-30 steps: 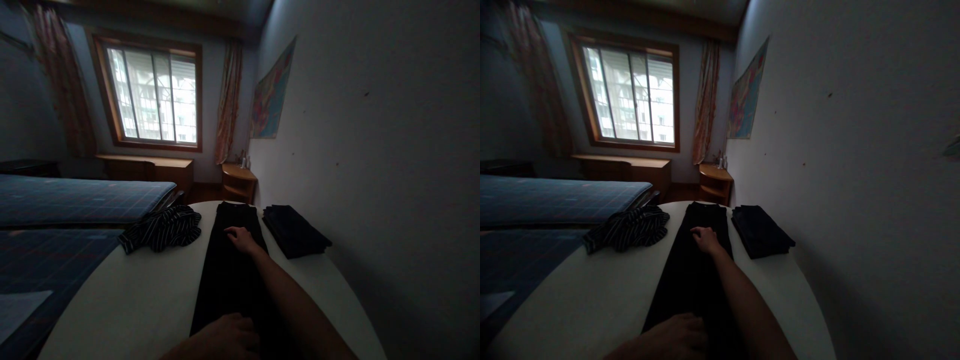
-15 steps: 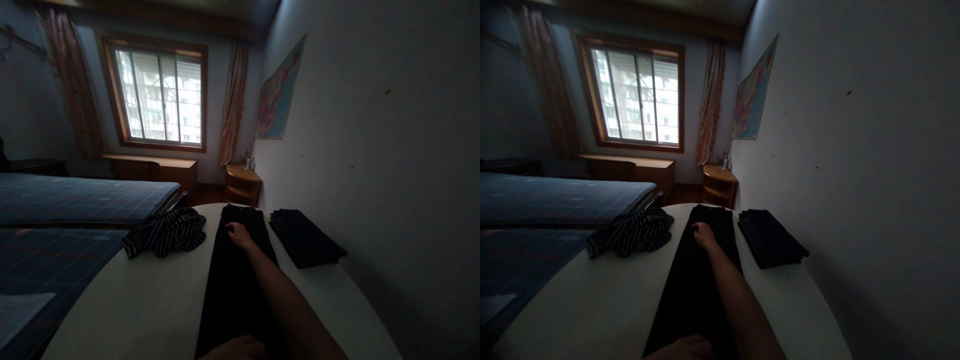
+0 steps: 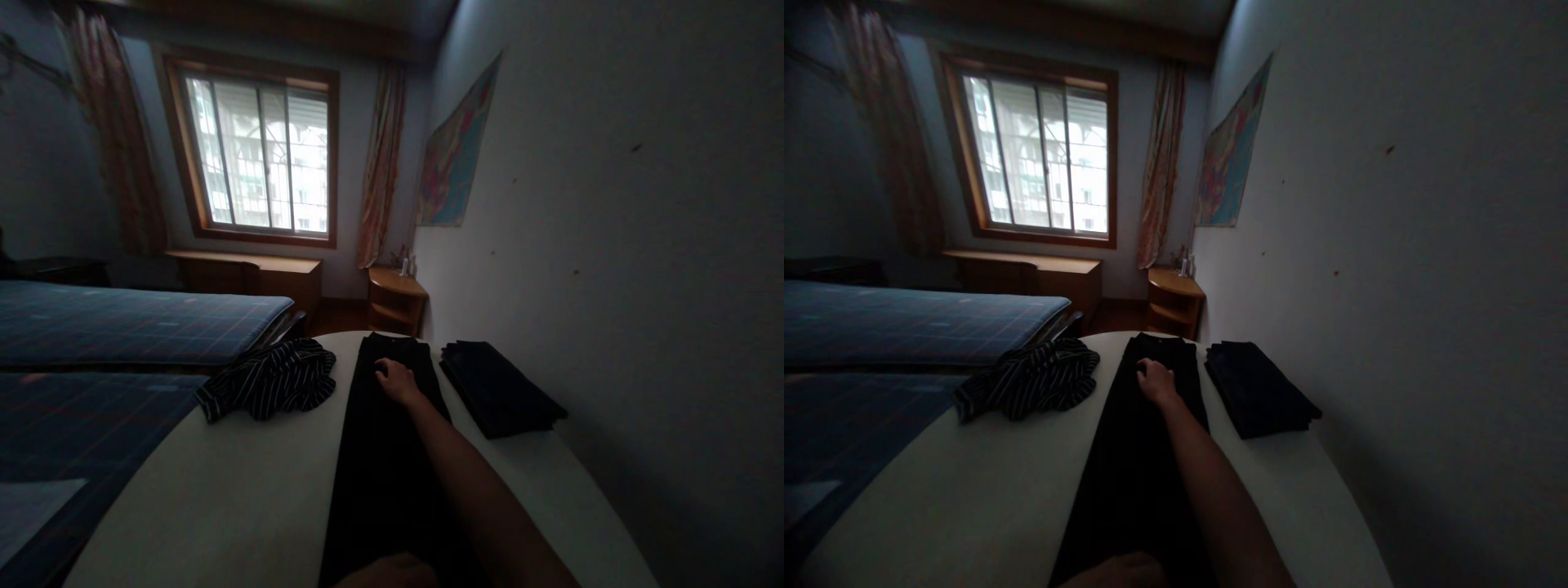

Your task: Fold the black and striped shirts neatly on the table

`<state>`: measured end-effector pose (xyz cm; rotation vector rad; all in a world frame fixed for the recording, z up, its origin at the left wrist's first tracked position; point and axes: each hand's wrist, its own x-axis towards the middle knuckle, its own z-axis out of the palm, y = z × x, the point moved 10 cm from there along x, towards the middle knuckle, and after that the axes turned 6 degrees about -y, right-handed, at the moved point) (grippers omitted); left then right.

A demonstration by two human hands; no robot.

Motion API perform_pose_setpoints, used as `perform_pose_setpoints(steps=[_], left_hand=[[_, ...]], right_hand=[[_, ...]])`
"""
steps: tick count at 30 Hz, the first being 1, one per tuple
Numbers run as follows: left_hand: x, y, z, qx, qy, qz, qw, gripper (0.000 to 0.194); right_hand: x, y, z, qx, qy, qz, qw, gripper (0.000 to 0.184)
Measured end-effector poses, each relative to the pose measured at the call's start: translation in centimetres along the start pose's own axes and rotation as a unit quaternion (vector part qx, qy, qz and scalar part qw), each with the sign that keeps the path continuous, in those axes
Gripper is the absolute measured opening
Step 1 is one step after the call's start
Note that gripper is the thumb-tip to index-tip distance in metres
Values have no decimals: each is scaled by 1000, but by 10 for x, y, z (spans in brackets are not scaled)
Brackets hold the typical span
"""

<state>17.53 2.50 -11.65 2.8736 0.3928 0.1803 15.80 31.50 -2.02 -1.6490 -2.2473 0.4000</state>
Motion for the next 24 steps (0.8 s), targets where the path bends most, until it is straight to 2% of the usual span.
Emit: perform_pose_setpoints(steps=[3, 9, 13, 18, 24], left_hand=[[0, 14, -16, 31, -3, 22, 999, 22], [-1, 41, -46, 35, 2, 30, 999, 30], [-1, 49, -48, 42, 1, 40, 998, 27], [-2, 52, -46, 52, 7, 44, 998, 16], [-5, 51, -51, 20, 25, 53, 998, 28]], right_hand=[[-9, 12, -10, 0, -21, -20, 1000, 37], [-38, 33, -23, -5, -107, -121, 987, 51], [-55, 40, -24, -32, -125, -159, 979, 43], [-67, 33, -25, -75, -108, -183, 974, 26], [-68, 22, -35, -91, -78, -172, 978, 23]])
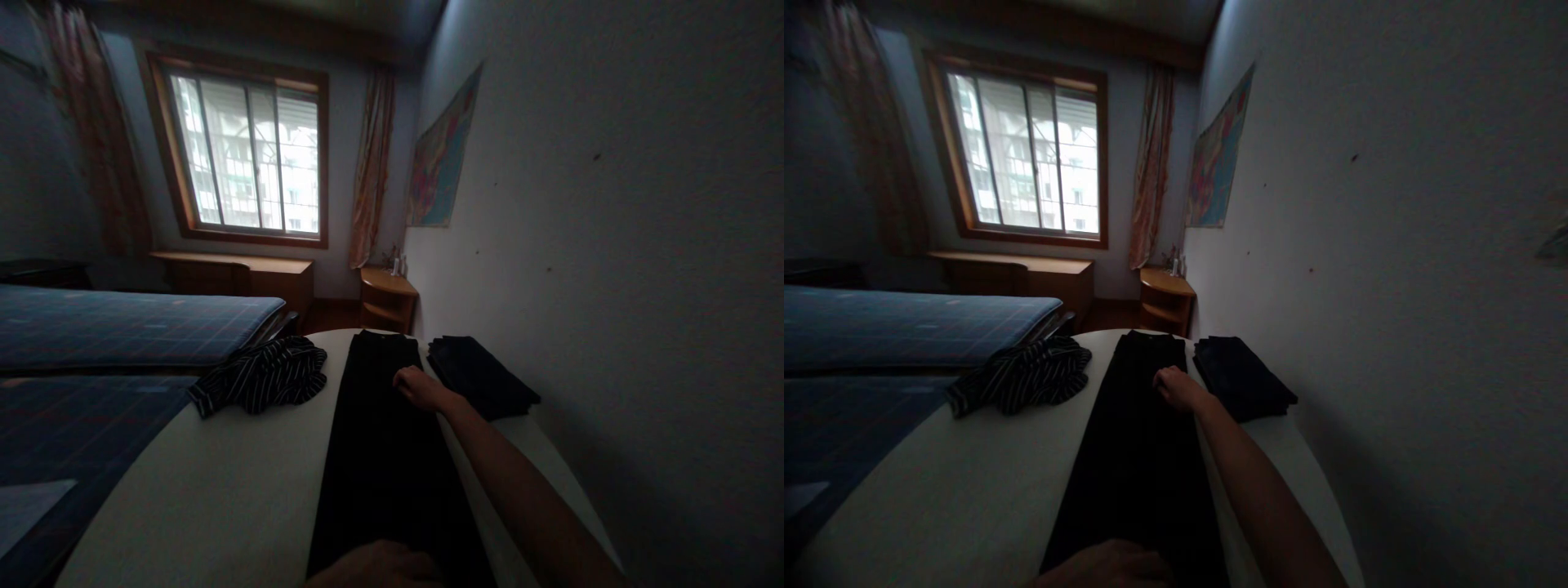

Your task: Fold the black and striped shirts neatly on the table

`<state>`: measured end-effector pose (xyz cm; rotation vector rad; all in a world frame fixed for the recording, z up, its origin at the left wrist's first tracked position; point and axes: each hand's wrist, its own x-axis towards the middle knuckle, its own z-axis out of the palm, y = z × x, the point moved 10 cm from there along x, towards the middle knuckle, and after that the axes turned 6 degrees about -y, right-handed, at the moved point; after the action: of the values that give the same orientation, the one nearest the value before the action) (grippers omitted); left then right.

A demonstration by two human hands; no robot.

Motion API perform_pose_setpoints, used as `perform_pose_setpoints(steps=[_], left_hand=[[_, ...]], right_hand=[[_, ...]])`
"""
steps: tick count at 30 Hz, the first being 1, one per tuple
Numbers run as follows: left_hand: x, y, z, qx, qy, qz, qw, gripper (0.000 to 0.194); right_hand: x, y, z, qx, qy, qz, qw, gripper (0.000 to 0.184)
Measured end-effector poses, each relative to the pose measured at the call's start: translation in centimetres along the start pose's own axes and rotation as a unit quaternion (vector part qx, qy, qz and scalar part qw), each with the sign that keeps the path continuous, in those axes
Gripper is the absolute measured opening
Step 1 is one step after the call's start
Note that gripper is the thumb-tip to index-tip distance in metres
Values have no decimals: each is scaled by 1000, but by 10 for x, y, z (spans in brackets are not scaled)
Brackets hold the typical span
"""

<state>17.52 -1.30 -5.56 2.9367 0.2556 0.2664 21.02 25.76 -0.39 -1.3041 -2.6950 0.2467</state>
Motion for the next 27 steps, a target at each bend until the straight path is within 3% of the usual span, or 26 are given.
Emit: perform_pose_setpoints(steps=[4, 10, 15, 19, 23, 27], left_hand=[[-4, -5, -2, -16, -7, -3, 1000, 23], [-6, -10, 5, -11, -20, -10, 1000, 25], [-5, -10, 10, -6, -27, -5, 1000, 20], [-4, -9, 15, 11, -25, 3, 1000, 20], [-1, -7, 30, 17, -34, 24, 999, 17], [1, -13, 51, -16, -62, 5, 998, 11]], right_hand=[[6, -1, 1, -8, 27, 32, 999, 31], [14, 0, 17, -41, 9, 43, 998, 40], [12, -5, 7, -58, 22, 39, 997, 44], [3, -10, 1, -70, 42, 64, 995, 38], [-10, -9, 6, -87, 40, 97, 991, 35], [-22, 7, 9, -99, 39, 158, 982, 43]])
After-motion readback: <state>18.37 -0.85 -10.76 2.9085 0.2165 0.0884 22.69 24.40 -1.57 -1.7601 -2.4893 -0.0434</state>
